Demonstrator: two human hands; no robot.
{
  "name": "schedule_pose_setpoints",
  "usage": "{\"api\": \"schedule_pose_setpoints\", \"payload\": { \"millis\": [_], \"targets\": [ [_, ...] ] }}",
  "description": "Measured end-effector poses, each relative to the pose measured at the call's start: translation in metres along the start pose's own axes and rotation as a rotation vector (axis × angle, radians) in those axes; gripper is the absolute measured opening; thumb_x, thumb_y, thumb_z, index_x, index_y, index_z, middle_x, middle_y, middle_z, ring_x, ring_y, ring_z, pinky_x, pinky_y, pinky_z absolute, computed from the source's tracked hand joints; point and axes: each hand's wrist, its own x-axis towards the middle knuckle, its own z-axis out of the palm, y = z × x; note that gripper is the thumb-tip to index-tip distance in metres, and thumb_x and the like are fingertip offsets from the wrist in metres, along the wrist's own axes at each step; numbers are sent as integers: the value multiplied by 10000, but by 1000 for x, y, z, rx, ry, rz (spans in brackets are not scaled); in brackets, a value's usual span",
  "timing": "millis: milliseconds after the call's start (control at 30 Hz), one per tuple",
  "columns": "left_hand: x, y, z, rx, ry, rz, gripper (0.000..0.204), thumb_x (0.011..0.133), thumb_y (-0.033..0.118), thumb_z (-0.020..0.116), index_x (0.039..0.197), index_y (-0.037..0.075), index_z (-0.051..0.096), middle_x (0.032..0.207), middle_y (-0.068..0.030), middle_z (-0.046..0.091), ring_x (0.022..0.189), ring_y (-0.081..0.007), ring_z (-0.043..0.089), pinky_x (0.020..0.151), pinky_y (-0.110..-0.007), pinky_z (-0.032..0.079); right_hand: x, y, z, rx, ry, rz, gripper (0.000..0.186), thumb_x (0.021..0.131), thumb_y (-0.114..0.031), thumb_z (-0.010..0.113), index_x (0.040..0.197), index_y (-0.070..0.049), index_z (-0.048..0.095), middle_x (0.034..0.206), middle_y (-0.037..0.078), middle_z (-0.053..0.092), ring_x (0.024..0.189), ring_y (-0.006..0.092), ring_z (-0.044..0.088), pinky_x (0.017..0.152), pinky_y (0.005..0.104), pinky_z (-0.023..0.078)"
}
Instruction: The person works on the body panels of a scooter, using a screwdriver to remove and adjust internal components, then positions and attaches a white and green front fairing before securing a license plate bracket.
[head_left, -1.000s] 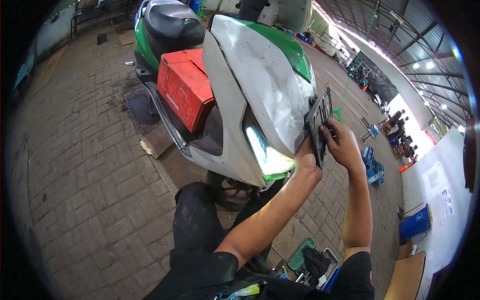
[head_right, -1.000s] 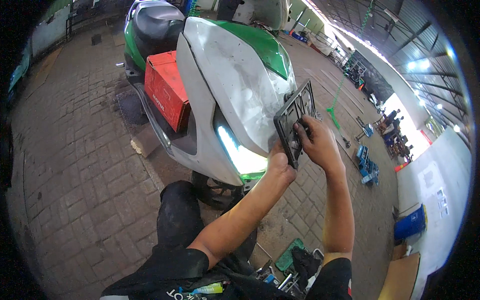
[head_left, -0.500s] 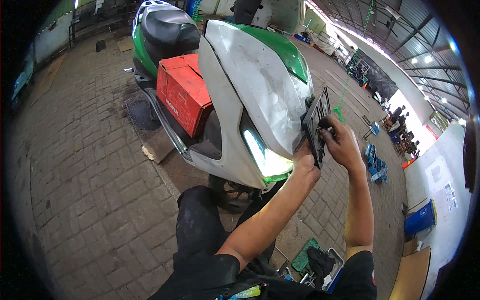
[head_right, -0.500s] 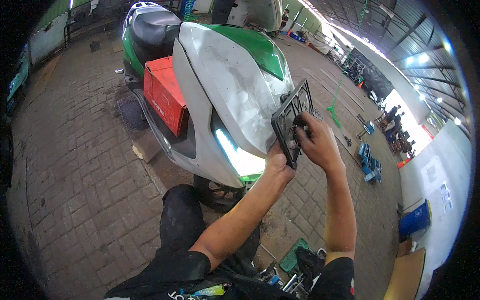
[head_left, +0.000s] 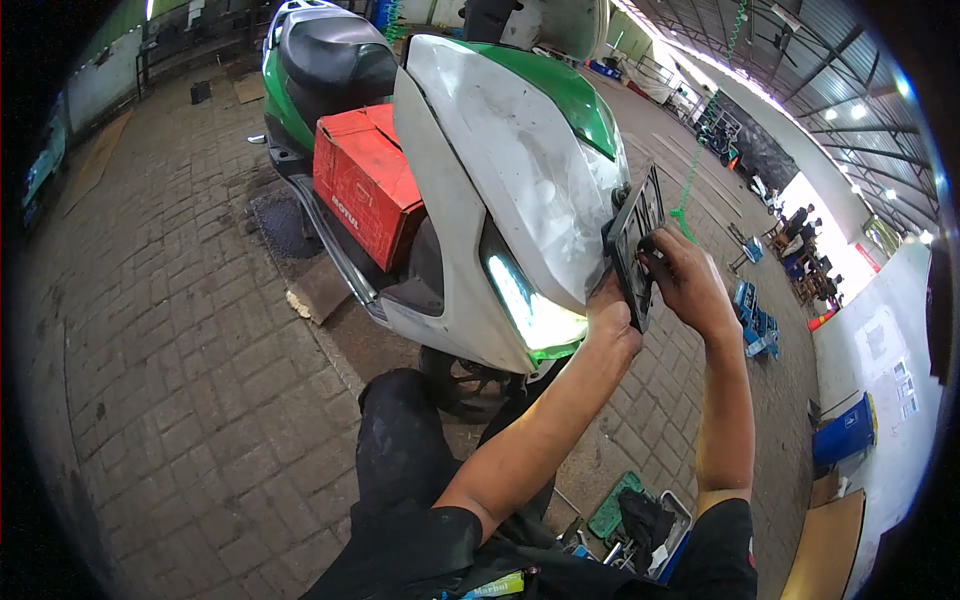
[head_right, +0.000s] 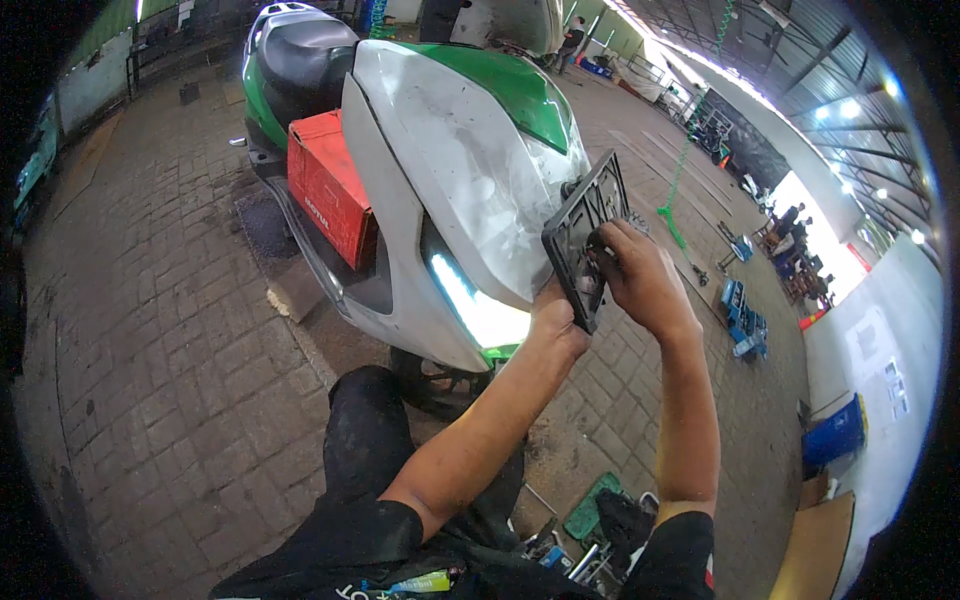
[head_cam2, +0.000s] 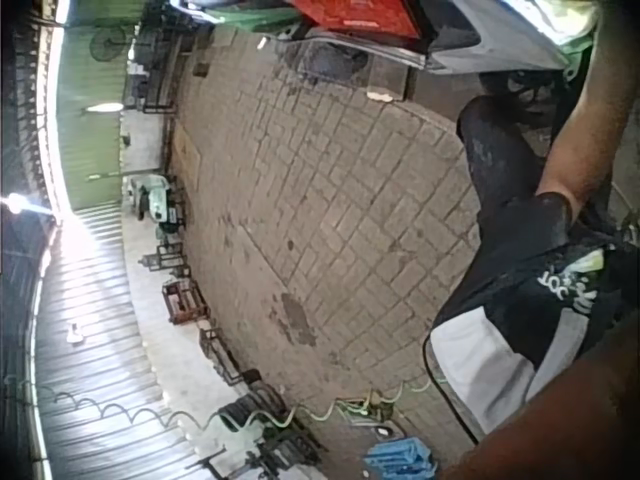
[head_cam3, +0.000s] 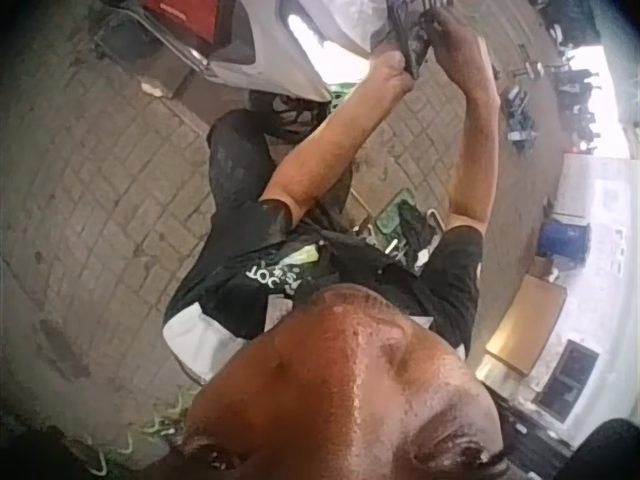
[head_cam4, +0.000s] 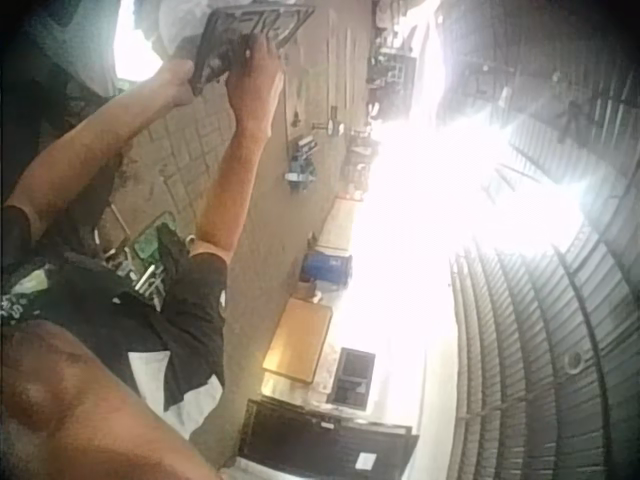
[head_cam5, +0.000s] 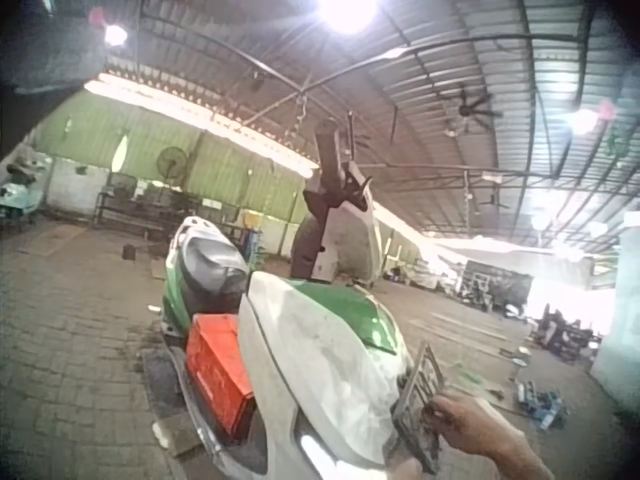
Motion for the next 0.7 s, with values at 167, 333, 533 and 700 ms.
{"api": "schedule_pose_setpoints", "payload": {
  "millis": [167, 333, 533, 700],
  "targets": [
    [-8, 3, 11, 26, 43, -40, 237, 977, 177, 543, 1187, 85, 602, 1072, -24, 658, 919, -135, 633, 795, -255, 529, -4, 6, 1, 8, 31, -32, 99, 857, -53, 617, 948, -17, 600, 915, 164, 603, 858, 399, 604, 710, 450, 474],
    [-12, 1, 6, 100, -7, 44, 177, 968, 145, 540, 1120, 103, 620, 1001, -10, 650, 884, -126, 629, 750, -246, 528, -2, 5, 4, 47, 55, -40, 98, 852, -57, 628, 940, -16, 613, 908, 162, 607, 833, 390, 610, 693, 434, 478],
    [-7, 5, 14, 100, 162, -37, 155, 953, 150, 572, 1093, 108, 624, 967, 1, 652, 871, -113, 630, 743, -243, 534, -4, 6, 2, 31, 36, -19, 105, 855, -51, 635, 951, -15, 611, 901, 158, 602, 819, 379, 609, 682, 422, 473],
    [-12, 5, 13, -10, -2, 2, 303, 942, 142, 620, 1239, 86, 595, 1104, -18, 649, 961, -133, 628, 828, -260, 519, -4, 5, 2, 28, 50, -27, 103, 860, -55, 634, 952, -15, 610, 903, 155, 602, 819, 379, 610, 683, 421, 472]
  ]
}}
